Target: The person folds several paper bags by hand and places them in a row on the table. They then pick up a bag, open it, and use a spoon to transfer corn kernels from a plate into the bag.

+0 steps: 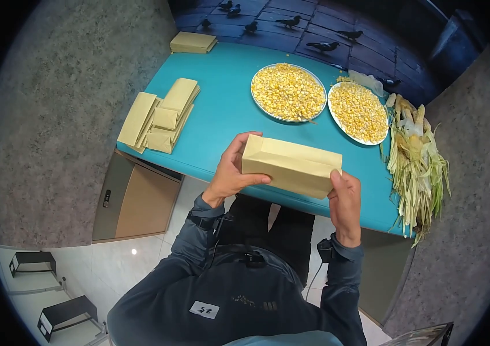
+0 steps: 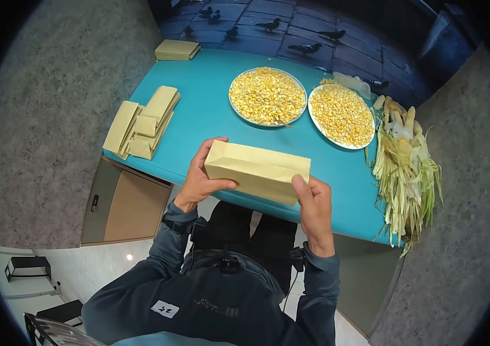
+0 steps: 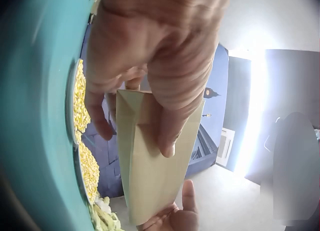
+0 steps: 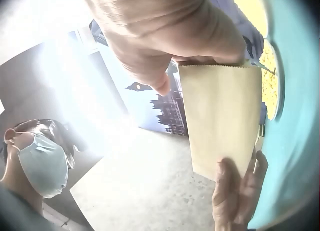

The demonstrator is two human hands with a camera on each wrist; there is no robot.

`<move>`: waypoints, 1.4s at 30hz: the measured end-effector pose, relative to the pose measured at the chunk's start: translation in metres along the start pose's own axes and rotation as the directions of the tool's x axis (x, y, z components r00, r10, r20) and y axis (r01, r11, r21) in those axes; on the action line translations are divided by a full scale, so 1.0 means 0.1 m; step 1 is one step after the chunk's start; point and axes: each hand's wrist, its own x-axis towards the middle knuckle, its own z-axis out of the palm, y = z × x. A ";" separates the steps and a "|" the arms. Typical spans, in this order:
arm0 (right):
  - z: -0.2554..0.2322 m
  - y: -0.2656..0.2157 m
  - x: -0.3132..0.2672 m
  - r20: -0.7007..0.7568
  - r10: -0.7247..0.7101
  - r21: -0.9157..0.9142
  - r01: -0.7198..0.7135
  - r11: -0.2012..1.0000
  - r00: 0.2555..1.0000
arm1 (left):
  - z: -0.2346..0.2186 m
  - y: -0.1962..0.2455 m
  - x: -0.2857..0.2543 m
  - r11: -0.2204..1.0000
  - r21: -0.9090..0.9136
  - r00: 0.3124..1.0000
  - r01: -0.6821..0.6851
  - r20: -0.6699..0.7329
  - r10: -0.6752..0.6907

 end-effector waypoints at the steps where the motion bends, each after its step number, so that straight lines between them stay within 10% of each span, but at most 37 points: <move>1: 0.01 0.00 0.04 -0.054 0.112 0.129 -0.104 0.986 0.992 | 0.00 0.00 0.00 1.000 0.001 1.000 0.000 0.005 0.000; 6: 0.14 0.00 0.07 -0.066 0.087 0.134 -0.078 0.988 0.994 | 0.08 0.12 -0.04 0.973 0.052 0.975 -0.223 0.003 0.224; 18: 0.05 -0.16 0.05 0.106 -0.127 -0.069 0.135 0.988 0.986 | -0.06 0.00 -0.11 0.986 -0.080 0.989 -0.148 -0.008 0.148; 21: 0.07 -0.56 0.17 0.361 -0.285 -0.329 0.407 0.852 0.888 | -0.09 0.12 -0.13 0.920 -0.388 0.997 -0.060 -0.063 0.039; 23: 0.16 -0.75 0.23 0.538 -0.309 -0.596 0.612 0.520 0.785 | -0.14 0.24 -0.12 0.892 -0.452 0.996 -0.007 -0.079 -0.032; 27: 0.39 -0.88 0.48 0.668 -0.300 -0.651 0.730 0.206 0.681 | -0.26 0.35 -0.09 0.800 -0.590 0.980 0.105 -0.075 -0.184; 42: 1.51 -1.13 1.42 0.791 -0.423 -0.441 0.891 0.104 0.442 | -1.02 0.34 -0.14 0.569 -0.820 0.949 0.068 -0.123 -0.291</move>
